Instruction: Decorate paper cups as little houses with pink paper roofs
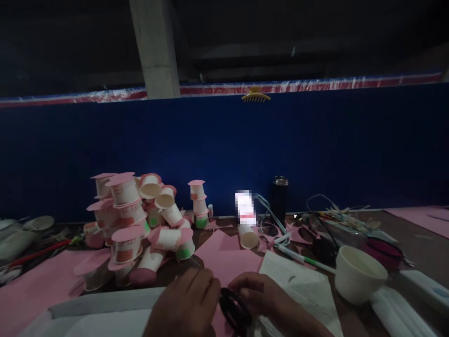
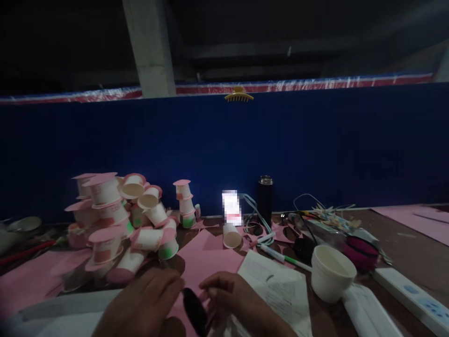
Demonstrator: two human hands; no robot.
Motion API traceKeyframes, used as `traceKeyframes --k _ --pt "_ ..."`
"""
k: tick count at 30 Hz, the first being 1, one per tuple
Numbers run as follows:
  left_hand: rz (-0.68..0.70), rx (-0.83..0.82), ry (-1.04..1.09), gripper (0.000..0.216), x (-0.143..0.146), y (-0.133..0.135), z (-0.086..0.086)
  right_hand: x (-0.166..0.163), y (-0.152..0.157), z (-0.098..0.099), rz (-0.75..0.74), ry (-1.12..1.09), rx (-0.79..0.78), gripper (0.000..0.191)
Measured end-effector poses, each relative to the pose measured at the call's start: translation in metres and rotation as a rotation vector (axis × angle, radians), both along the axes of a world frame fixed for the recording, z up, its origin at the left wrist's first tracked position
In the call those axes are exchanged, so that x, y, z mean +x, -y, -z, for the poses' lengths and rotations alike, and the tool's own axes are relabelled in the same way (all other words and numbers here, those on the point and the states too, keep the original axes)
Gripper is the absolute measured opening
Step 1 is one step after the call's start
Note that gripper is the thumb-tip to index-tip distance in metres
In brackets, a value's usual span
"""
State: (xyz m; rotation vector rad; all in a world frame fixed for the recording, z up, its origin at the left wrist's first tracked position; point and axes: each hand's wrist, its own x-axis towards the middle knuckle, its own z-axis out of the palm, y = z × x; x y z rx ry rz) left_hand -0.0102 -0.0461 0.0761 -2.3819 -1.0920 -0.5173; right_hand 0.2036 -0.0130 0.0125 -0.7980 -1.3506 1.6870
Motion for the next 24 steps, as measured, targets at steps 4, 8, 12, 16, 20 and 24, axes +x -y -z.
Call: traceKeyframes --k 4,8,12,16,20,24 --pt "0.102 0.008 -0.040 0.015 0.027 -0.024 0.011 -0.008 -0.009 0.016 0.021 -0.082 -0.122 0.030" --pt "0.128 0.037 -0.094 0.013 0.033 -0.042 0.017 -0.002 -0.017 0.021 0.021 -0.032 -0.086 0.029" --pt "0.133 0.056 -0.145 0.007 0.041 -0.050 0.021 0.010 -0.015 0.022 -0.005 -0.011 -0.083 0.031" --pt "0.199 -0.005 -0.163 0.011 0.050 -0.053 0.021 0.009 -0.011 0.020 -0.045 -0.013 -0.073 0.031" --pt "-0.068 -0.178 0.074 0.036 0.038 -0.070 0.019 0.006 -0.013 0.011 0.050 -0.107 -0.147 0.054" --pt "-0.535 -0.471 0.156 0.032 0.014 -0.099 0.034 0.011 -0.017 0.004 0.258 -0.274 -0.181 0.049"
